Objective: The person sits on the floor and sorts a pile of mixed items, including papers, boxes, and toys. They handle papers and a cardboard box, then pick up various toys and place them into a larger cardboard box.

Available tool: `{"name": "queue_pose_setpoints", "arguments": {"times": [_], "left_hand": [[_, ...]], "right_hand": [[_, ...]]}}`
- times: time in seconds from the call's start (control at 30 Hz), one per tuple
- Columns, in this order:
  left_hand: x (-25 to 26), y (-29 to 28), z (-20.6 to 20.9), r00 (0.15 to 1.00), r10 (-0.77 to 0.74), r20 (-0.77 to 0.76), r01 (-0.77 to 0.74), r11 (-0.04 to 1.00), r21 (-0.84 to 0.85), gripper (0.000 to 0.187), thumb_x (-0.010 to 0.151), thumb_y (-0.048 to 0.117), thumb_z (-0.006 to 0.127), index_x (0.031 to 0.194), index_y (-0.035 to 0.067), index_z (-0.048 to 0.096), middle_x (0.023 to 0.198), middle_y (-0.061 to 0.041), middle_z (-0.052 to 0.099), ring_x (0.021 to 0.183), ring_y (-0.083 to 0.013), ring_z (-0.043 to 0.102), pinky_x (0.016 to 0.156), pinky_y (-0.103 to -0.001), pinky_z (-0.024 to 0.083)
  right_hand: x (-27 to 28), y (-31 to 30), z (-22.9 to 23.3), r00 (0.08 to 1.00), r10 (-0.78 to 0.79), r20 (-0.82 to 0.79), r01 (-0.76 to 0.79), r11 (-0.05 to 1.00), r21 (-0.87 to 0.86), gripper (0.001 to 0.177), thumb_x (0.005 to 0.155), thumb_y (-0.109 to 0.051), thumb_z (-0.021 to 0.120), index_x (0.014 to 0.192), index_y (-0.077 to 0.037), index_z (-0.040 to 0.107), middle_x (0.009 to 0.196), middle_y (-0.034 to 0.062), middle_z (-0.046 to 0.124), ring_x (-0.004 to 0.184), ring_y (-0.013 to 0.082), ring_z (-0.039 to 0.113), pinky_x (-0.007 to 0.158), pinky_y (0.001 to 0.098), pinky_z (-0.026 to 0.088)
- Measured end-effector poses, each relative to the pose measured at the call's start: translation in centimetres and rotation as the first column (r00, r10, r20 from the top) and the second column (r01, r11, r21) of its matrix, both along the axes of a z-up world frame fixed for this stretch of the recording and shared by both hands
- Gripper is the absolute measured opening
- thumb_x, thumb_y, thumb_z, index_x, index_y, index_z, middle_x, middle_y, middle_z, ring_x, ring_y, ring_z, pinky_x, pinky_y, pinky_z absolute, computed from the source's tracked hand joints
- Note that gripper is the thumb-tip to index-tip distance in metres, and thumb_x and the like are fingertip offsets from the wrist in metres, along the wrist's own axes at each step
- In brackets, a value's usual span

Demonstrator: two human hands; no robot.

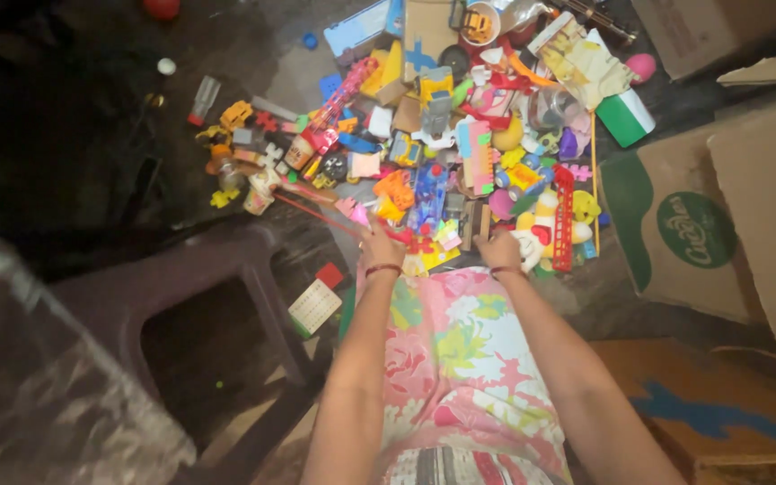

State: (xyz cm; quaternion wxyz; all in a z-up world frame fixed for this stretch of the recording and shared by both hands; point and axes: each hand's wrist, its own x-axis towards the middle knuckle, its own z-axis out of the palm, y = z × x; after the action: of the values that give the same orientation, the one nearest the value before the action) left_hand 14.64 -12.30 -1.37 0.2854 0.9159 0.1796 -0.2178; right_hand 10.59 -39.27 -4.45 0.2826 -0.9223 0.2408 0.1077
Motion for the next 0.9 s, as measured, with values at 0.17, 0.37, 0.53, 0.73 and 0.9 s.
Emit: {"name": "queue_pose_setpoints", "arguments": {"times": [0.17, 0.37, 0.53, 0.73, 0.9], "left_hand": [[2.3, -1.1, 1.0, 0.990, -0.036, -0.135, 0.038, 0.999, 0.016, 0.122, 0.066, 0.041, 0.095, 0.157, 0.011, 0.018, 0.156, -0.022, 0.025, 0.136, -0.0434, 0.043, 0.104, -0.059, 0.043], [1.2, -1.1, -0.3, 0.989, -0.141, 0.046, 0.139, 0.989, 0.056, 0.110, 0.062, 0.032, 0.093, 0.152, 0.007, 0.033, 0.145, -0.023, 0.040, 0.130, -0.0443, 0.050, 0.107, -0.051, 0.047], [0.4, -1.0, 3.0, 0.812, -0.168, 0.559, 0.268, 0.958, -0.102, 0.118, 0.058, 0.027, 0.097, 0.154, 0.003, 0.032, 0.146, -0.032, 0.038, 0.131, -0.0499, 0.045, 0.109, -0.052, 0.042], [-2.7, -3.8, 10.2, 0.778, 0.169, 0.606, 0.200, 0.847, -0.493, 0.127, 0.060, 0.030, 0.101, 0.157, 0.003, 0.024, 0.140, -0.023, 0.045, 0.131, -0.0393, 0.049, 0.111, -0.049, 0.043], [-4.4, -6.5, 14.8, 0.893, 0.332, 0.305, 0.159, 0.402, -0.902, 0.122, 0.060, 0.014, 0.093, 0.160, 0.008, 0.023, 0.147, -0.015, 0.043, 0.130, -0.0283, 0.056, 0.105, -0.042, 0.055]], "right_hand": [[0.3, 2.0, 0.9, 0.990, -0.110, -0.083, 0.123, 0.978, 0.171, 0.046, 0.075, -0.040, 0.082, 0.099, -0.002, 0.076, 0.091, 0.0229, 0.075, 0.089, 0.0381, 0.073, 0.078, 0.0464, 0.056], [0.2, 1.6, 1.3, 0.967, -0.205, -0.154, 0.234, 0.951, 0.200, 0.042, 0.074, -0.038, 0.082, 0.093, -0.001, 0.079, 0.087, 0.0203, 0.077, 0.082, 0.0304, 0.076, 0.077, 0.0416, 0.057], [-2.6, -1.7, 2.0, 0.970, -0.242, -0.004, 0.230, 0.916, 0.329, 0.036, 0.081, -0.034, 0.076, 0.095, -0.001, 0.078, 0.088, 0.0160, 0.079, 0.082, 0.0262, 0.075, 0.077, 0.0411, 0.057], [-6.7, -3.6, 11.1, 0.766, -0.622, -0.160, 0.300, 0.127, 0.945, 0.033, 0.091, -0.015, 0.061, 0.120, 0.002, 0.059, 0.111, 0.0146, 0.072, 0.098, 0.0316, 0.076, 0.086, 0.0523, 0.063], [-9.2, -4.2, 23.3, 0.766, -0.638, 0.074, 0.006, 0.123, 0.992, 0.039, 0.097, -0.017, 0.057, 0.129, 0.004, 0.056, 0.114, 0.0167, 0.071, 0.099, 0.0295, 0.073, 0.085, 0.0498, 0.063]]}}
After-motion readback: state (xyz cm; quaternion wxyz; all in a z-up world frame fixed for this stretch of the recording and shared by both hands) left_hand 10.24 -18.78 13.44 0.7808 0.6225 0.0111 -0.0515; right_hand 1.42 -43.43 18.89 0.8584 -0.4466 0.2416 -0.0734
